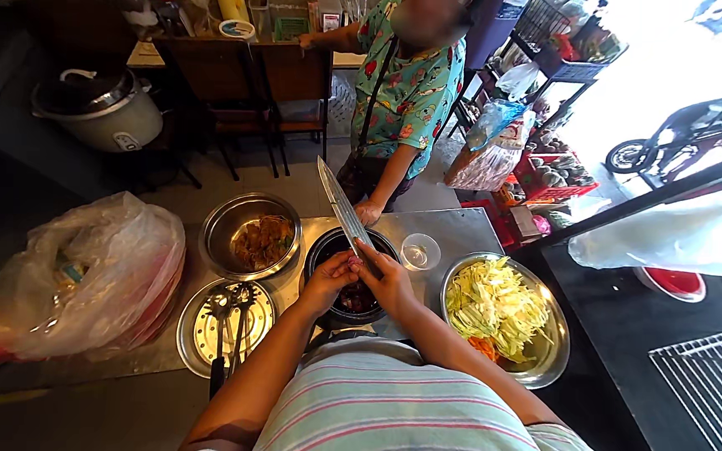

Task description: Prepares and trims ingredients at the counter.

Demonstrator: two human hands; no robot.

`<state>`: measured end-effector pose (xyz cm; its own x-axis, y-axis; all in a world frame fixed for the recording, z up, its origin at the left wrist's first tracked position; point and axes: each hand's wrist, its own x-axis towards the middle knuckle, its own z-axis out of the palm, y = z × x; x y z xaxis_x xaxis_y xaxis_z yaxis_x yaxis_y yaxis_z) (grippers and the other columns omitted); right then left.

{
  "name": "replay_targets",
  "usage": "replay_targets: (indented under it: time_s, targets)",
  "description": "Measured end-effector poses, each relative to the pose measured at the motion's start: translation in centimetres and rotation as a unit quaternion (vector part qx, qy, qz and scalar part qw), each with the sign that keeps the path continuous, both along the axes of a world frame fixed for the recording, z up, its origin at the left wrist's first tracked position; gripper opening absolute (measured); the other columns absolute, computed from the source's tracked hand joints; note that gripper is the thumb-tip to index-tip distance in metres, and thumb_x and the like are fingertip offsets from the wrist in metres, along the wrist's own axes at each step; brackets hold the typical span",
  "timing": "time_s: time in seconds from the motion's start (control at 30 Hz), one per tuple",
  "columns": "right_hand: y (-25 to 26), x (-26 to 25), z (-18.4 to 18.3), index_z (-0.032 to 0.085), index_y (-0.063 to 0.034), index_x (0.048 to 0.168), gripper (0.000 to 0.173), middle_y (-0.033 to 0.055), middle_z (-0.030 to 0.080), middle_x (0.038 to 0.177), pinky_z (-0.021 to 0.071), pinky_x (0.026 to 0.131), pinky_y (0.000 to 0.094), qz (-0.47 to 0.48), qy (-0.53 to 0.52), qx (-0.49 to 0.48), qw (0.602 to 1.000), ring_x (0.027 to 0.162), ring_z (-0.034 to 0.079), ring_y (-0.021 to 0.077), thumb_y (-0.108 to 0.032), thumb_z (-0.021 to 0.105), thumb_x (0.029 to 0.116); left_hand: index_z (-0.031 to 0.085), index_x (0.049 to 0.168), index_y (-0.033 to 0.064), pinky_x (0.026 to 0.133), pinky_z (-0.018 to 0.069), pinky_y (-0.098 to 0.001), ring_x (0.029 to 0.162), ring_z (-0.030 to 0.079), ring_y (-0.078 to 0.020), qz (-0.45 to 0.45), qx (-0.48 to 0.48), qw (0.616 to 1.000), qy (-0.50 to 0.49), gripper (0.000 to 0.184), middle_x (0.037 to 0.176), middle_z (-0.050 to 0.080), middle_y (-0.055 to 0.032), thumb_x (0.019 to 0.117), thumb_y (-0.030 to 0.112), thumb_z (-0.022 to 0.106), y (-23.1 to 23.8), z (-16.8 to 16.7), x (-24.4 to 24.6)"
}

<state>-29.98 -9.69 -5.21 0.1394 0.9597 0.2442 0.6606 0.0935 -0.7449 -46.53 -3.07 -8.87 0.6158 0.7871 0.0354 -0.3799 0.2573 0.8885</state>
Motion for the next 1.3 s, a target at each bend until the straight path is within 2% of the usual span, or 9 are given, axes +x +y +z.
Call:
replay_targets:
  time_s: [0.23, 0.43, 0.53, 0.63, 0.77, 0.93, 1.07, 1.2, 1.3]
  targets:
    - [0.3, 0.1, -0.9, 0.067, -0.0242, 0.14, 0.04, 0.0086, 0.075, 0.117, 0.0561, 0.097, 0.0386, 0.024, 0.04, 0.016, 0.999, 0.106, 0.071, 0.0175, -0.039, 0.062, 0.1032, 0.06, 0.132, -0.0037, 0.1, 0.0556, -0.032, 0.108, 0.069, -0.0125, -0.009, -0.006, 1.0, 0.0, 0.041, 0.121, 0.071, -0.0061, 0.0924, 0.0, 0.072, 0.2, 0.1, -0.2]
    - [0.7, 0.4, -0.5, 0.068, -0.0328, 0.139, 0.037, 0.0099, 0.07, 0.089, 0.0567, 0.071, 0.0426, -0.026, -0.075, 0.045, 0.996, 0.078, 0.067, 0.0227, -0.035, 0.063, 0.1021, 0.052, 0.138, -0.0026, 0.101, 0.0541, -0.0315, 0.108, 0.067, -0.0132, 0.0, -0.004, 0.999, 0.05, 0.05, 0.121, 0.068, -0.0085, 0.0929, 0.004, 0.072, -0.1, -0.2, -0.3]
    - [0.9, 0.9, -0.5, 0.066, -0.0333, 0.14, 0.039, 0.0111, 0.071, 0.091, 0.0577, 0.069, 0.0447, -0.046, -0.093, 0.049, 0.993, 0.077, 0.068, 0.0249, -0.032, 0.065, 0.1019, 0.049, 0.144, 0.0021, 0.102, 0.0551, -0.0355, 0.112, 0.067, -0.0185, -0.009, 0.011, 0.997, 0.075, 0.057, 0.131, 0.063, -0.0123, 0.0926, 0.001, 0.072, -0.1, 0.1, -0.5]
    - [1.0, 1.1, -0.5, 0.064, -0.0339, 0.142, 0.041, 0.0112, 0.07, 0.093, 0.0572, 0.066, 0.0461, -0.055, -0.096, 0.057, 0.992, 0.076, 0.068, 0.0261, -0.033, 0.067, 0.1012, 0.047, 0.15, 0.0063, 0.103, 0.055, -0.0364, 0.112, 0.068, -0.0186, -0.003, 0.03, 0.995, 0.091, 0.06, 0.129, 0.066, -0.0121, 0.0953, 0.002, 0.07, -0.1, 0.0, -0.5]
    - [1.1, 1.1, -1.2, 0.064, -0.0308, 0.143, 0.041, 0.0082, 0.073, 0.102, 0.0599, 0.077, 0.0439, -0.024, -0.039, 0.076, 0.996, 0.087, 0.071, 0.0212, -0.031, 0.067, 0.1018, 0.049, 0.148, 0.0058, 0.102, 0.0549, -0.0338, 0.11, 0.068, -0.0159, 0.012, 0.03, 0.994, 0.106, 0.053, 0.125, 0.067, -0.0097, 0.098, 0.005, 0.068, -0.3, -0.2, -0.1]
    - [0.9, 1.3, -0.6, 0.065, -0.0219, 0.142, 0.041, 0.0044, 0.071, 0.13, 0.058, 0.096, 0.0419, 0.048, 0.09, 0.093, 0.99, 0.11, 0.07, 0.0166, -0.023, 0.068, 0.1015, 0.05, 0.146, 0.0053, 0.097, 0.0563, -0.0311, 0.107, 0.068, -0.0134, 0.052, -0.003, 0.988, 0.147, 0.046, 0.125, 0.066, -0.0087, 0.102, 0.009, 0.063, -0.2, -0.4, 0.1]
    - [0.9, 2.6, -0.1, 0.056, -0.0309, 0.15, 0.045, 0.0117, 0.071, 0.113, 0.0567, 0.084, 0.0553, -0.021, -0.008, 0.02, 1.0, 0.099, 0.07, 0.0295, -0.036, 0.06, 0.1056, 0.047, 0.147, 0.0059, 0.098, 0.0565, -0.0335, 0.108, 0.067, -0.016, 0.029, -0.044, 0.995, 0.08, 0.044, 0.13, 0.061, -0.0094, 0.1039, 0.008, 0.058, -0.3, -0.3, -0.2]
    - [0.6, 2.9, 0.5, 0.036, -0.0227, 0.162, 0.051, 0.0186, 0.074, 0.107, 0.0566, 0.074, 0.0623, -0.084, -0.121, -0.039, 0.988, 0.088, 0.073, 0.0405, -0.035, 0.04, 0.1119, 0.048, 0.142, -0.0025, 0.106, 0.0535, -0.0368, 0.118, 0.065, -0.021, 0.03, -0.079, 0.996, 0.041, 0.043, 0.132, 0.062, -0.0147, 0.1013, 0.005, 0.062, -0.4, 0.2, -0.2]
    - [0.4, 2.7, 1.3, 0.032, -0.0207, 0.163, 0.068, 0.0185, 0.074, 0.1, 0.0567, 0.076, 0.0608, -0.107, -0.159, -0.082, 0.978, 0.086, 0.073, 0.0407, -0.042, 0.058, 0.1041, 0.051, 0.137, -0.0051, 0.103, 0.0545, -0.0344, 0.114, 0.067, -0.0191, 0.042, -0.074, 0.995, 0.054, 0.047, 0.127, 0.065, -0.0147, 0.0949, 0.004, 0.07, -0.4, 0.2, -0.1]
